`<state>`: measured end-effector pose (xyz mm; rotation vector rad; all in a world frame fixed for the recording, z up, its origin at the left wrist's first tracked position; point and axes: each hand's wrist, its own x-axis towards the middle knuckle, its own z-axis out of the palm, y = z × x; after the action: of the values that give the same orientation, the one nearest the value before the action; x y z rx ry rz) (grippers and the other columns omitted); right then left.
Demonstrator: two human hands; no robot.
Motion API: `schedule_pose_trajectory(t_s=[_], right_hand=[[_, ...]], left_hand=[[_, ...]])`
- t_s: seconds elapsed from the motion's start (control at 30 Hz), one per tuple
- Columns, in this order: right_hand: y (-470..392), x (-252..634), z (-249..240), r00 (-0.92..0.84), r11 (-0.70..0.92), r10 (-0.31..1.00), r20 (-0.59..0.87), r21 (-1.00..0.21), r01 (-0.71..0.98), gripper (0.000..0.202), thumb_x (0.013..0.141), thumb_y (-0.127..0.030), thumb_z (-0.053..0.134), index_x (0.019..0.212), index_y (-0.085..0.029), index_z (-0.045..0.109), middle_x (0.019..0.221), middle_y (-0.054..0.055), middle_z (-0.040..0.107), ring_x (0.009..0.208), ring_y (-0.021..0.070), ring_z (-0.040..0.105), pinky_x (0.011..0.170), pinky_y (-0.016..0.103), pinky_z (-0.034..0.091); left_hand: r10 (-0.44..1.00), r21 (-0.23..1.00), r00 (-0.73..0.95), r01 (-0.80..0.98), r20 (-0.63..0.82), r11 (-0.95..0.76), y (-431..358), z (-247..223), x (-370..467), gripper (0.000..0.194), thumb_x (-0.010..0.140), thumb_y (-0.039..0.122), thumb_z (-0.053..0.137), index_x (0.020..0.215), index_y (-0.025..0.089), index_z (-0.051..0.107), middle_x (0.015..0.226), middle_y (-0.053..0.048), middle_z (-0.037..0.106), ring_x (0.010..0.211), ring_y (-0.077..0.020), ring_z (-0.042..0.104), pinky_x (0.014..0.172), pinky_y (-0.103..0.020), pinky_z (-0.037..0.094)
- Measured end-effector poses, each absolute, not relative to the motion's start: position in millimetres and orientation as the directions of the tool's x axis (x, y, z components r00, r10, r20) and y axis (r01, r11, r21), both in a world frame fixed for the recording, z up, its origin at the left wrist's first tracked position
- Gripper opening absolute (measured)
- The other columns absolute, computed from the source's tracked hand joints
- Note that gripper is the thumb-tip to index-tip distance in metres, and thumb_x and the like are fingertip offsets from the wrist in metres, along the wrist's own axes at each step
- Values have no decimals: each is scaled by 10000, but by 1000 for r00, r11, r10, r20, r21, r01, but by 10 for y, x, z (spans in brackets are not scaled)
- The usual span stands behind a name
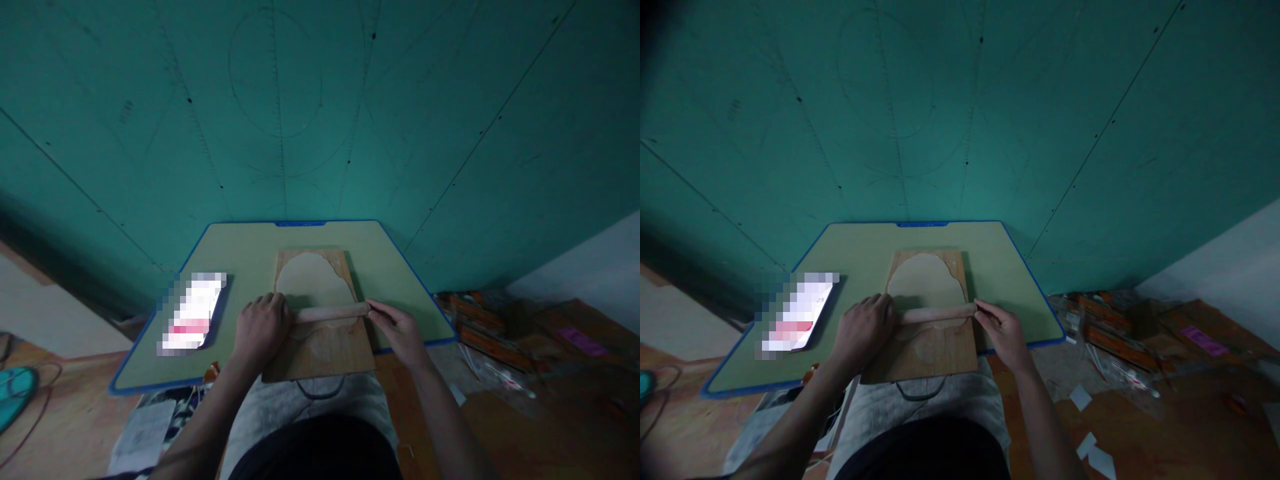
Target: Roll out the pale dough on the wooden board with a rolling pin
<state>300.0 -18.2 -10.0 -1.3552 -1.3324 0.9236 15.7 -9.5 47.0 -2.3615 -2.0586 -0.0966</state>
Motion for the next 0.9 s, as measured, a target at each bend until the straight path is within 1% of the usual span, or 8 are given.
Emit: schedule_pose_trajectory(t_s=[0.2, 0.33, 0.57, 0.73, 0.9], right_hand=[[-205, 3019, -121, 80, 89, 990, 113, -962, 259, 465, 795, -583, 746, 1120, -257, 810, 1157, 91, 787, 1093, 306, 741, 1033, 493, 557], [-217, 3012, -145, 91, 87, 989, 114, -962, 258, 485, 800, -579, 729, 1140, -241, 804, 1141, 100, 792, 1063, 305, 747, 1022, 494, 557], [-223, 2979, -146, 116, 109, 982, 151, -945, 308, 461, 815, -522, 687, 1140, -218, 806, 1023, 96, 815, 945, 275, 753, 910, 435, 595], [-214, 2962, -129, 109, 125, 979, 171, -931, 343, 447, 822, -491, 670, 1136, -204, 806, 981, 96, 818, 847, 251, 748, 820, 396, 605], [-205, 2961, -141, 124, 118, 978, 169, -934, 336, 440, 840, -499, 637, 1102, -193, 815, 930, 100, 819, 815, 242, 752, 781, 371, 600]], left_hand=[[990, 31, 131, 991, 58, -133, -101, 481, 163, 345, 1016, 244, 320, 926, 182, 647, 889, -107, 719, 858, -248, 689, 701, -327, 444], [989, 28, 133, 990, 58, -135, -102, 476, 162, 345, 1017, 247, 319, 942, 177, 649, 889, -109, 718, 861, -253, 691, 704, -331, 447], [989, 26, 132, 991, 60, -134, -97, 461, 162, 341, 1021, 242, 322, 952, 176, 649, 917, -113, 724, 877, -253, 692, 736, -338, 460], [989, 29, 131, 991, 66, -133, -92, 432, 151, 328, 1023, 251, 335, 967, 179, 651, 934, -114, 723, 898, -255, 691, 753, -341, 467], [988, 34, 141, 989, 71, -143, -95, 426, 141, 343, 1025, 251, 321, 962, 178, 650, 935, -113, 719, 895, -260, 689, 757, -353, 473]])
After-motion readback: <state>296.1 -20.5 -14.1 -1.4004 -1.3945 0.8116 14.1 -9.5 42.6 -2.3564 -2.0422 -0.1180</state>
